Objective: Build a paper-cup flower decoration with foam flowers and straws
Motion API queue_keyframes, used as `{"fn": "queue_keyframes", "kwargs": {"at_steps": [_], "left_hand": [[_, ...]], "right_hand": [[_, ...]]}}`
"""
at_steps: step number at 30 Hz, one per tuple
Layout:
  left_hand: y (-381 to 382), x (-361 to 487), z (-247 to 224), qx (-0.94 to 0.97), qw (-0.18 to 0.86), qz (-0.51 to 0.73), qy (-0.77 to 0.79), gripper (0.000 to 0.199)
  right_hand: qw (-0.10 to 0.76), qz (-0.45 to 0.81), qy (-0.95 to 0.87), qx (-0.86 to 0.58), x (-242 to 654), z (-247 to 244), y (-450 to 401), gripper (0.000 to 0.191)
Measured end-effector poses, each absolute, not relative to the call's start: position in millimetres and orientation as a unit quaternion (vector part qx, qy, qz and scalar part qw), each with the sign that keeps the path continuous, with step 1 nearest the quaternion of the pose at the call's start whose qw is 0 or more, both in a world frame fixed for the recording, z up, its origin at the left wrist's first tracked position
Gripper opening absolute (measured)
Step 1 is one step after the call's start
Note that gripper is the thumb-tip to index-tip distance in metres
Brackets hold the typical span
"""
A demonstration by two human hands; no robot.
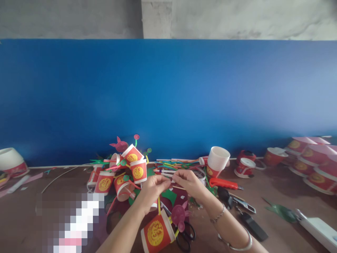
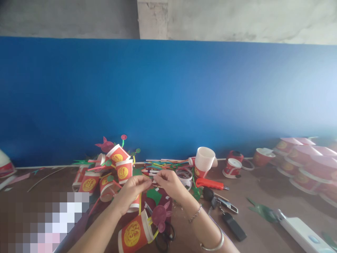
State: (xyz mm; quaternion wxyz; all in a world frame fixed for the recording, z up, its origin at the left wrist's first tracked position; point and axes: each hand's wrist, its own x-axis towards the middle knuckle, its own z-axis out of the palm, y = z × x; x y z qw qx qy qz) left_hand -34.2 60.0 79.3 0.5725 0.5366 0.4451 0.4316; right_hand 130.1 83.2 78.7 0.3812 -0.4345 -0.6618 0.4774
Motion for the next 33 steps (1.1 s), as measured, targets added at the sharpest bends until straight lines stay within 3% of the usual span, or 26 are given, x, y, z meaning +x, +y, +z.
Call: {"fn": "queue_keyframes", "kwargs": {"at_steps": [9,14,19,33], "left_hand": [[62,-36,77,0.589,0.5,0.429,0.468,0.018],[65,-36,79,0.595,0.396,0.463,0.525,0.02],[60,-33,83,0.612,0.363,0.456,0.535,0.022],[54,-27,85,0.707,0.17,0.461,0.509,0.019]], "right_hand": [[0.395,0.433,-0.675,-0.448,128,75,84,0.028],[0.469,0.219,-0.714,-0.472,121,78,74,0.011],[0.436,0.097,-0.773,-0.45,116,82,64,0.015],[0.419,0.172,-0.758,-0.469,115,82,65,0.017]]}}
